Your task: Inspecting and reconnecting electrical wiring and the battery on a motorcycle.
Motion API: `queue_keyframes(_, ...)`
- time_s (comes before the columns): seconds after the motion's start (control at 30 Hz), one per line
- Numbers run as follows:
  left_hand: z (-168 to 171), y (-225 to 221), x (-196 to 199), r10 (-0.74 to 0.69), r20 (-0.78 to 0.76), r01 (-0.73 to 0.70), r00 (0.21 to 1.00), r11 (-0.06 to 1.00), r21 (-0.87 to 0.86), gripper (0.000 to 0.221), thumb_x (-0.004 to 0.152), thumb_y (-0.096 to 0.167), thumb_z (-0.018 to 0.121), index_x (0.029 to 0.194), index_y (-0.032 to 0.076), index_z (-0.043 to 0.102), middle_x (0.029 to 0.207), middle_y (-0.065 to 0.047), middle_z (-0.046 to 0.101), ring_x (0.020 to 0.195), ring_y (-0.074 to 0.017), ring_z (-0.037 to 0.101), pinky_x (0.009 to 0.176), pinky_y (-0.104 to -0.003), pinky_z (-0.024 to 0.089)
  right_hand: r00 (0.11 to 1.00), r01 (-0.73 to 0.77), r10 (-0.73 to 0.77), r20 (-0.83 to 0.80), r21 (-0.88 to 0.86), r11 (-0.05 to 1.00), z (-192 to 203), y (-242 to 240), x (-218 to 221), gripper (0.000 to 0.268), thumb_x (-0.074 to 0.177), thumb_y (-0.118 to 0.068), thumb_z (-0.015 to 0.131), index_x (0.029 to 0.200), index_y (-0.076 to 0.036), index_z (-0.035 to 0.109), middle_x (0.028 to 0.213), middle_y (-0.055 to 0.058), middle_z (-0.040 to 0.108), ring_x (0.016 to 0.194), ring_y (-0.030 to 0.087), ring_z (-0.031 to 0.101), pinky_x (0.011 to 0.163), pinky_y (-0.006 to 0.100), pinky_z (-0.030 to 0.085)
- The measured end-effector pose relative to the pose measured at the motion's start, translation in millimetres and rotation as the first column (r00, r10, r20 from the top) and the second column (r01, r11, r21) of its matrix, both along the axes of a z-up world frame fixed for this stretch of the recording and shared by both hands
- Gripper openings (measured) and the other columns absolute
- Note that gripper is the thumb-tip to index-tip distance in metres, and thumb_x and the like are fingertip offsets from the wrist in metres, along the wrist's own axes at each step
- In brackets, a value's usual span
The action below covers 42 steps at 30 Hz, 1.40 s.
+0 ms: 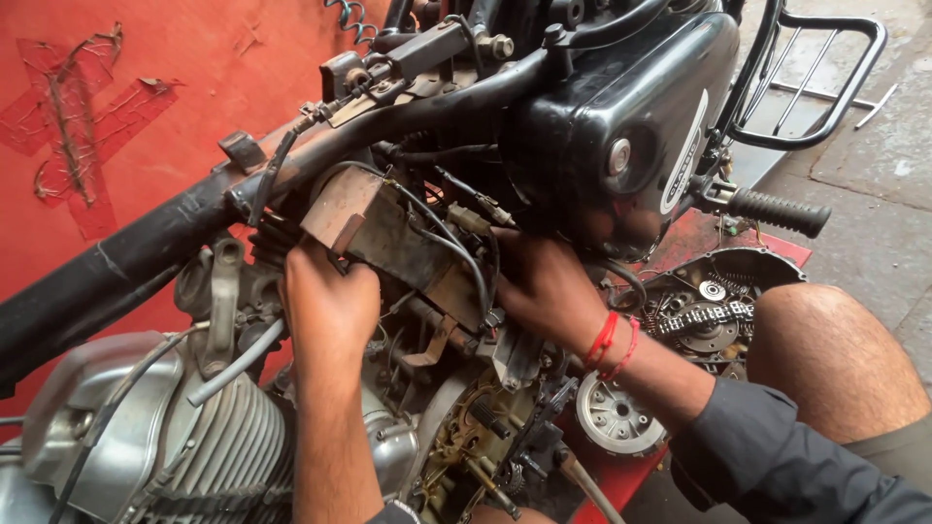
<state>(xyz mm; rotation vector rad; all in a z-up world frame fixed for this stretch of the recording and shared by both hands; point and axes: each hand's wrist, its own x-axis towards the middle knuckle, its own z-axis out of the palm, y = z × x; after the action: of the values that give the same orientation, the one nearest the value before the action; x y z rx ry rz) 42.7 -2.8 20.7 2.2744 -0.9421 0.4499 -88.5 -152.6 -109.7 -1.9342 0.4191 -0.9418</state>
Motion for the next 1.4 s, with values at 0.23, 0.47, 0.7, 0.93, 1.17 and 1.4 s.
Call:
queue_keyframes(0.23,-40,5,36,0.113,0.099,-0.108,0.989,0.993,-0.053,0.036,0.077,0.007,0.065,0.108,-0.009,0.057,0.110,-0.033,0.062,0.106,-0.0570,0.053,0.098,-0.062,0.039,0.981,-0.188,0.187,-0.041,-0.021,0.982,35,-9,-6,0.041,0.089,-0.034,0.071,0.116,-0.004,0.072,0.097,0.020,0.076,0.084,0.033,0.074,0.077,0.042,0.056)
queue_keyframes(0.47,-40,-4,24,0.215,0.227,-0.199,0.950,0.976,-0.093,0.010,0.079,-0.004,0.062,0.085,-0.011,0.058,0.084,-0.035,0.064,0.080,-0.0509,0.066,0.078,-0.057,0.055,0.969,-0.042,0.003,-0.248,-0.150,0.988,54,7,-11,0.039,0.092,-0.043,0.079,0.095,-0.004,0.075,0.077,0.022,0.070,0.070,0.041,0.068,0.066,0.048,0.052)
queue_keyframes(0.7,-28,-9,4,0.224,0.462,-0.184,0.858,0.974,-0.131,0.004,0.076,-0.009,0.061,0.074,-0.007,0.063,0.068,-0.028,0.065,0.064,-0.0481,0.068,0.060,-0.053,0.057,0.998,-0.002,0.016,0.068,-0.199,0.980,35,20,-9,0.028,0.073,0.001,0.067,0.101,-0.003,0.072,0.087,0.022,0.071,0.078,0.042,0.071,0.066,0.047,0.055)
queue_keyframes(0.93,-42,-12,-2,0.264,0.444,-0.149,0.856,0.949,-0.277,0.011,0.080,-0.012,0.056,0.085,-0.005,0.063,0.076,-0.026,0.068,0.068,-0.0428,0.071,0.063,-0.049,0.059,0.992,0.101,-0.116,-0.059,-0.213,0.972,24,16,-9,0.023,0.076,-0.019,0.078,0.093,-0.005,0.073,0.081,0.022,0.070,0.074,0.042,0.069,0.065,0.049,0.055)
queue_keyframes(1.17,-48,-13,5,0.308,0.451,-0.234,0.838,0.949,-0.212,0.050,0.088,-0.005,0.059,0.138,0.000,0.055,0.070,-0.025,0.069,0.062,-0.0425,0.071,0.055,-0.052,0.057,0.946,0.319,-0.269,0.183,-0.363,0.875,24,30,-16,0.018,0.081,-0.015,0.076,0.095,-0.005,0.075,0.081,0.018,0.071,0.071,0.039,0.068,0.061,0.046,0.053)
queue_keyframes(1.4,-50,-15,8,0.299,0.463,-0.250,0.834,0.954,-0.167,0.042,0.099,-0.001,0.056,0.140,-0.004,0.050,0.084,-0.025,0.073,0.072,-0.0428,0.074,0.059,-0.051,0.059,0.957,0.143,-0.169,0.235,0.122,0.982,35,43,-19,0.024,0.089,-0.009,0.069,0.109,0.002,0.074,0.075,0.012,0.075,0.062,0.014,0.071,0.056,0.029,0.055)
